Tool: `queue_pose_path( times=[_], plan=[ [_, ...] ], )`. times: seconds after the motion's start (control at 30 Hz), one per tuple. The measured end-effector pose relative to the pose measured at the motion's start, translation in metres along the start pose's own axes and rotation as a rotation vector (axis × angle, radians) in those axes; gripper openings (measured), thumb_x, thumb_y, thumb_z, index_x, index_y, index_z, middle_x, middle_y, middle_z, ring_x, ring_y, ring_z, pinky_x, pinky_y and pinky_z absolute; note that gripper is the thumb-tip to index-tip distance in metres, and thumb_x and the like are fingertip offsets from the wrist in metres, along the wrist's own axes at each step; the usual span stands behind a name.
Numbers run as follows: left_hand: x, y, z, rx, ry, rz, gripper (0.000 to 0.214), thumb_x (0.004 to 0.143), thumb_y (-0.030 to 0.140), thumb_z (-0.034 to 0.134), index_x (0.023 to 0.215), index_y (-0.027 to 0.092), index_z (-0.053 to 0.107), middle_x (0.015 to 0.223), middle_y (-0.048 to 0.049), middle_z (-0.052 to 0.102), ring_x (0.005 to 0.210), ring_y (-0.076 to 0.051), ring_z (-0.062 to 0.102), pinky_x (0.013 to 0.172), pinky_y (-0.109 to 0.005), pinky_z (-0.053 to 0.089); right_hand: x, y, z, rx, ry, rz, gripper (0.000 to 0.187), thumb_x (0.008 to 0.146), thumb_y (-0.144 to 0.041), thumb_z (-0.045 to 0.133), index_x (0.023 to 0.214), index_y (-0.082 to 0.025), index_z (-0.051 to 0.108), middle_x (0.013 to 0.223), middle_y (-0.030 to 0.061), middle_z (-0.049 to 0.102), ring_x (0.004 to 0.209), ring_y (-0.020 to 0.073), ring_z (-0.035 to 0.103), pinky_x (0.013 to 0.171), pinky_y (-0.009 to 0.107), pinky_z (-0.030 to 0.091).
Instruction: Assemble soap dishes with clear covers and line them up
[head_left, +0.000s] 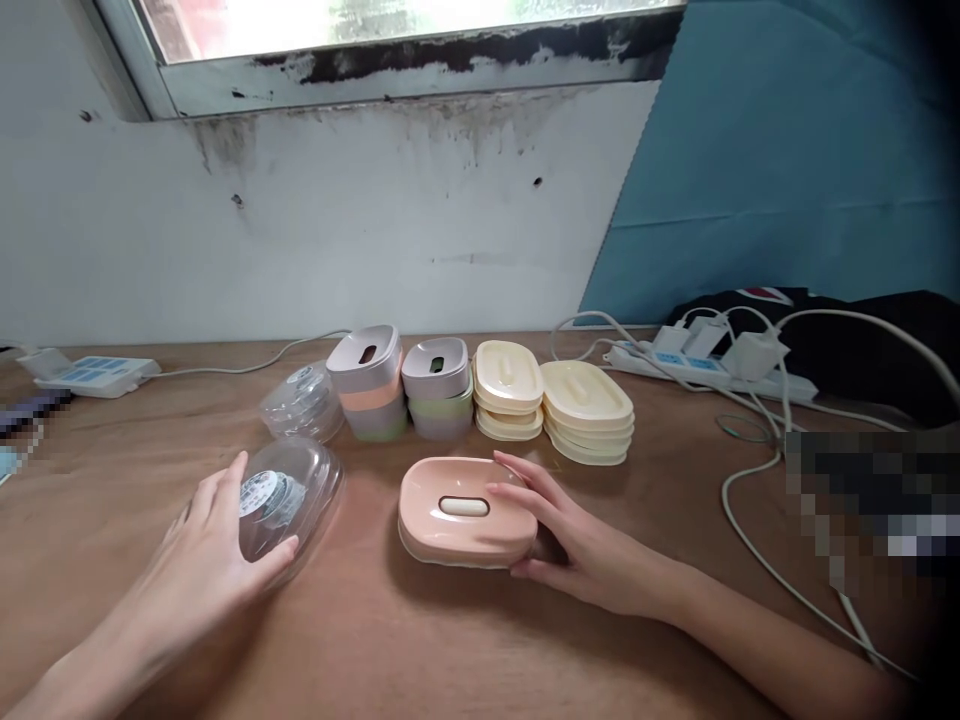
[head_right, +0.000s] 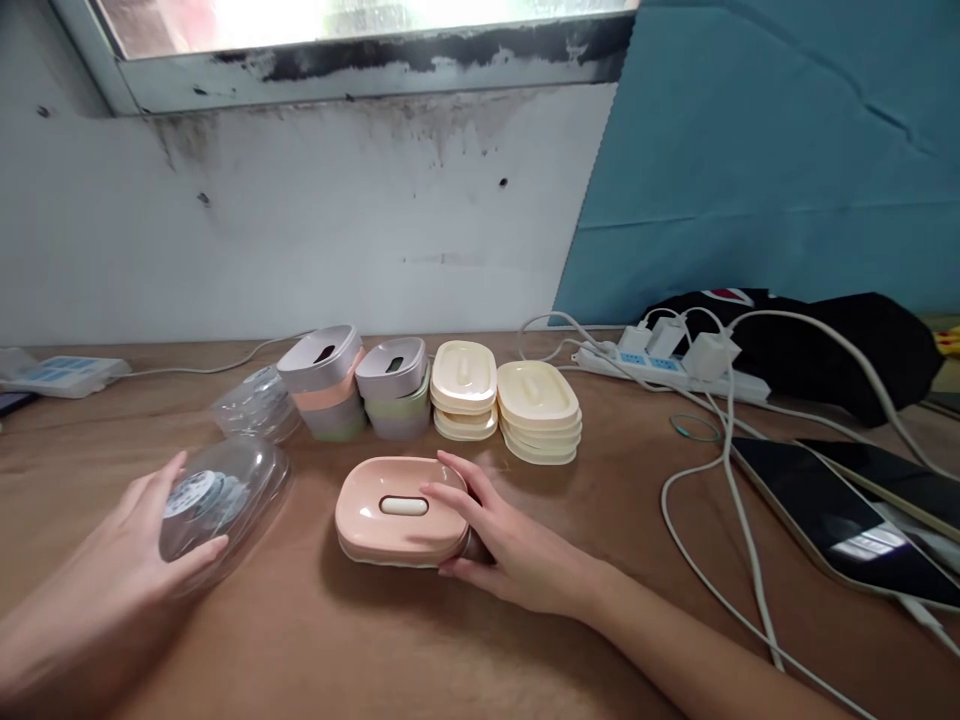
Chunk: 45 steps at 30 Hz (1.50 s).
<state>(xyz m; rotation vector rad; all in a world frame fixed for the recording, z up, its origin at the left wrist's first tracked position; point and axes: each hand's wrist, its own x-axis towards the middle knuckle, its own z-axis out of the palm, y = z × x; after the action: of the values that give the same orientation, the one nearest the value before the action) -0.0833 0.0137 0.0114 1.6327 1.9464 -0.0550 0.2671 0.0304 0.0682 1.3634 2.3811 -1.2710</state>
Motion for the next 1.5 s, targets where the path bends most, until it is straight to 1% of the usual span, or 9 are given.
queue_pose_path(
  times=[0.3,0.43,0.57,0.7,0.83,1.03,1.17,1.27,1.5],
  plan=[
    [-0.002,0.015,-0.024,-0.119,0.105,0.023,0.071,0.076,0.051,0.043,0.133,0.013,0.023,0.136,-0.0158,0.030,0.116,-0.038,0.043,0.092,-0.056,0.039,0.001,0.003,0.003,0.021,-0.005,0.027,0.061,0.084,-0.031,0.054,0.135,-0.035,0.020,0.148,0.0059,0.002,0.136,0.0247,0.019,0.107,0.043,0.028],
    [-0.011,0.034,-0.032,-0.449,0.144,0.259,0.074,0.075,0.050,0.055,0.136,0.026,0.022,0.140,-0.0069,0.030,0.125,-0.034,0.035,0.102,-0.052,0.034,0.003,0.004,0.003,0.082,0.051,0.091,0.081,0.076,-0.032,0.062,0.138,-0.031,0.010,0.147,0.0094,0.016,0.134,0.0250,0.022,0.108,0.044,0.027],
    [-0.015,0.064,-0.002,-0.820,-0.005,0.493,0.076,0.075,0.041,0.063,0.138,0.029,0.022,0.143,-0.0049,0.030,0.131,-0.028,0.029,0.109,-0.045,0.028,0.003,0.006,0.000,0.162,0.062,0.143,0.092,0.073,-0.034,0.065,0.141,-0.026,0.004,0.143,0.0109,0.027,0.131,0.0246,0.030,0.107,0.043,0.029],
    [-0.008,0.083,0.039,-1.055,-0.129,0.389,0.074,0.078,0.040,0.061,0.138,0.027,0.020,0.145,-0.0070,0.026,0.134,-0.027,0.025,0.109,-0.044,0.028,0.001,0.007,-0.003,0.188,0.038,0.142,0.095,0.072,-0.034,0.066,0.142,-0.023,0.003,0.147,0.0128,0.021,0.133,0.0265,0.025,0.108,0.043,0.027],
    [0.001,0.083,0.054,-1.197,-0.178,0.287,0.070,0.080,0.042,0.058,0.136,0.025,0.022,0.146,-0.0079,0.023,0.135,-0.026,0.023,0.108,-0.042,0.029,0.000,0.007,-0.004,0.176,0.012,0.157,0.096,0.072,-0.035,0.066,0.142,-0.024,0.002,0.148,0.0117,0.019,0.134,0.0258,0.024,0.108,0.042,0.026],
    [0.005,0.085,0.045,-1.094,-0.122,0.384,0.073,0.075,0.037,0.063,0.135,0.030,0.022,0.142,-0.0056,0.027,0.133,-0.025,0.026,0.109,-0.044,0.024,0.001,0.010,-0.003,0.198,0.019,0.147,0.101,0.072,-0.036,0.067,0.143,-0.023,-0.005,0.148,0.0121,0.019,0.135,0.0233,0.023,0.109,0.042,0.023],
    [0.007,0.089,0.044,-0.844,-0.264,0.638,0.066,0.070,0.030,0.068,0.128,0.035,0.037,0.139,-0.0031,0.024,0.131,-0.027,0.028,0.108,-0.045,0.026,0.001,0.013,-0.001,0.216,0.032,0.097,0.111,0.070,-0.036,0.069,0.142,-0.024,-0.014,0.146,0.0136,0.026,0.133,0.0232,0.028,0.107,0.042,0.027],
    [0.007,0.091,0.045,-0.772,-0.320,0.698,0.059,0.071,0.028,0.065,0.125,0.036,0.042,0.139,-0.0025,0.020,0.130,-0.027,0.027,0.106,-0.045,0.029,0.001,0.015,0.000,0.188,0.044,0.035,0.112,0.071,-0.038,0.069,0.142,-0.024,-0.015,0.148,0.0145,0.021,0.133,0.0245,0.027,0.107,0.043,0.027],
    [0.001,0.090,0.045,-0.698,-0.309,0.701,0.064,0.069,0.017,0.061,0.126,0.038,0.040,0.141,-0.0005,0.006,0.133,-0.029,0.017,0.106,-0.047,0.028,0.004,0.012,-0.001,0.190,0.113,-0.075,0.070,0.072,-0.037,0.069,0.132,-0.025,0.035,0.139,0.0117,0.038,0.129,0.0236,0.035,0.104,0.041,0.033]
  ],
)
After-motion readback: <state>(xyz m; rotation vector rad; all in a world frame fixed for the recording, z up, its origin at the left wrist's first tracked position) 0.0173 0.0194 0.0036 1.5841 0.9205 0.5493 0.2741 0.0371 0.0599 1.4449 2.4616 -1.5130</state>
